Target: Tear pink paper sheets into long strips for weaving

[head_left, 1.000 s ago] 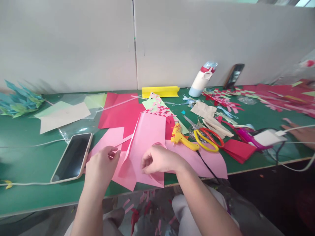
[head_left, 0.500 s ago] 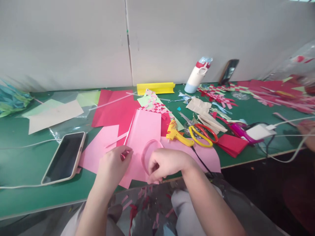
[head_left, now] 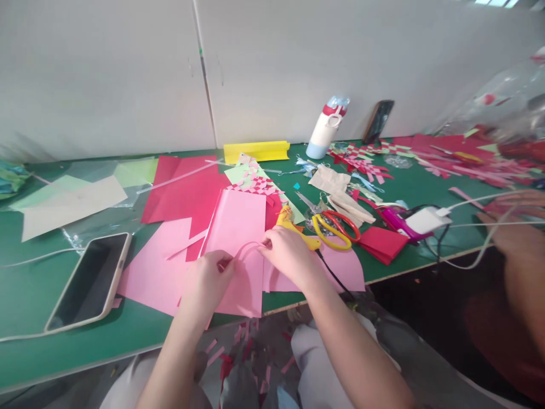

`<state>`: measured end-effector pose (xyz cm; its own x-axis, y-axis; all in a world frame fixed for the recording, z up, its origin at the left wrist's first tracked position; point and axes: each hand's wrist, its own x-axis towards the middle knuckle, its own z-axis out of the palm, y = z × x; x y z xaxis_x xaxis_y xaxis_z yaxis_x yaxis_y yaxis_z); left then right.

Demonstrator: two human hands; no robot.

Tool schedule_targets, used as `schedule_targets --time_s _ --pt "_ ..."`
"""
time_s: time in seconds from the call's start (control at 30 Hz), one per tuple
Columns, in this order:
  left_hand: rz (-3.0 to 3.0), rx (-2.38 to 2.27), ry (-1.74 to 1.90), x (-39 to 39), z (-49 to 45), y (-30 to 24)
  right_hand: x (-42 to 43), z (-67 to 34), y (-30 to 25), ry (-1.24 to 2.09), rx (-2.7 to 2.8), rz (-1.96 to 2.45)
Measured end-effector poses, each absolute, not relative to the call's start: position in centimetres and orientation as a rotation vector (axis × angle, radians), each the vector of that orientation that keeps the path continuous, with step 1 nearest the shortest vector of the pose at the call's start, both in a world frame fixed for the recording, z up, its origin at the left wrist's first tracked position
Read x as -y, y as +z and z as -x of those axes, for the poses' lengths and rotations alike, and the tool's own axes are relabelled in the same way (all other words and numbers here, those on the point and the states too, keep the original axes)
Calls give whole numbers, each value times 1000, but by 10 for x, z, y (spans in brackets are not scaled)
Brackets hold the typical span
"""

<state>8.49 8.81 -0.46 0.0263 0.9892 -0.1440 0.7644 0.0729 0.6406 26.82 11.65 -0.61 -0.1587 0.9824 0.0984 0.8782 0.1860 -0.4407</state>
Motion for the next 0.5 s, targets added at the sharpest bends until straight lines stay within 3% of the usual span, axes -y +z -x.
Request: schedule_targets --time_s 0.3,0.5 --pt "-1137 -1311 714 -85 -44 17 -124 -298 8 1349 1639 1409" --pt "-1108 -1295 702 -82 -30 17 -126 -306 16 1528 1373 1255"
